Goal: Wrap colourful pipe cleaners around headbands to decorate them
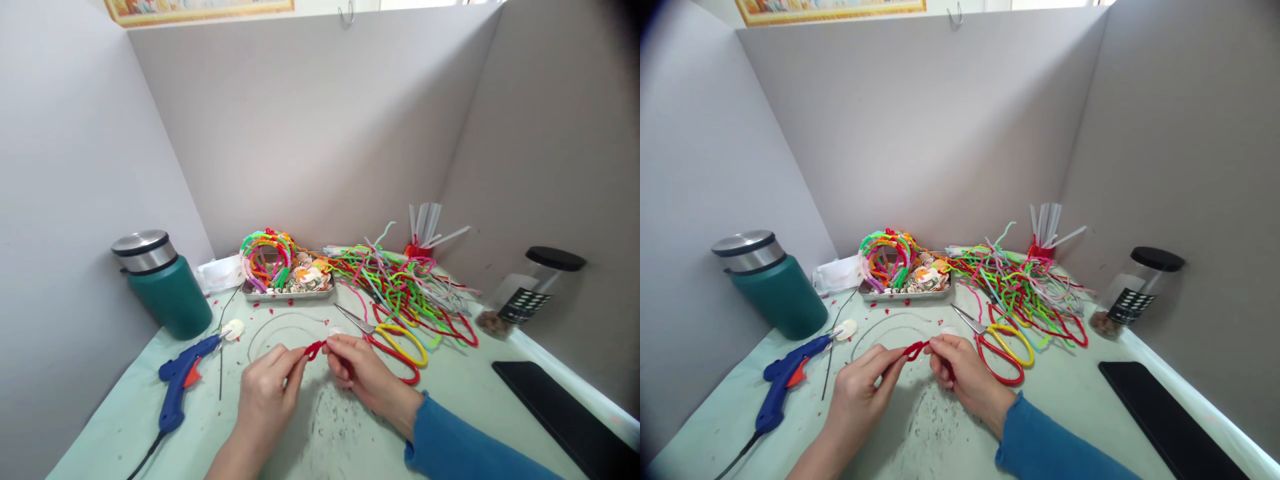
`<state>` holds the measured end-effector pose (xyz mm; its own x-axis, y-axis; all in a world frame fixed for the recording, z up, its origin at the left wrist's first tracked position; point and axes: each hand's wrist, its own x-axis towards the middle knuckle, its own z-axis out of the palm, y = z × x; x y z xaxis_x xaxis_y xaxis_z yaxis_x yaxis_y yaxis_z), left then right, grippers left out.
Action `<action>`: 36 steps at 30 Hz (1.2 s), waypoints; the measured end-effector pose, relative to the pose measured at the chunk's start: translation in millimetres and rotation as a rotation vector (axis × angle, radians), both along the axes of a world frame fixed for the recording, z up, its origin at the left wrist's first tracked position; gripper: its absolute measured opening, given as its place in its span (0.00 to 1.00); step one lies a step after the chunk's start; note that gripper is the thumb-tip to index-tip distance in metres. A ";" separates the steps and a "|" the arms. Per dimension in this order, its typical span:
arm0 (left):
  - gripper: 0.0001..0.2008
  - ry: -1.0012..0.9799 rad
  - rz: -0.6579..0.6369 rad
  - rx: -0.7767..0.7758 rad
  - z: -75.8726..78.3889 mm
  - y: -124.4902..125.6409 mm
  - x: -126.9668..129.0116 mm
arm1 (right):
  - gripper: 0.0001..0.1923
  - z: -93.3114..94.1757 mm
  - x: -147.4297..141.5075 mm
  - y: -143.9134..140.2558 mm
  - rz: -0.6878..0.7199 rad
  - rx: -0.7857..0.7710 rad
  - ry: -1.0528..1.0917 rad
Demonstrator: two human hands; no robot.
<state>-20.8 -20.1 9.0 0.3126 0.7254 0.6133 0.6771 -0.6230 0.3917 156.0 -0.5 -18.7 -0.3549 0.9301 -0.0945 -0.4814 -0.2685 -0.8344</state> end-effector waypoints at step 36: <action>0.07 0.217 0.132 -0.358 -10.7 0.7 5.6 | 0.09 13.3 -2.7 -18.1 -0.279 0.726 -0.545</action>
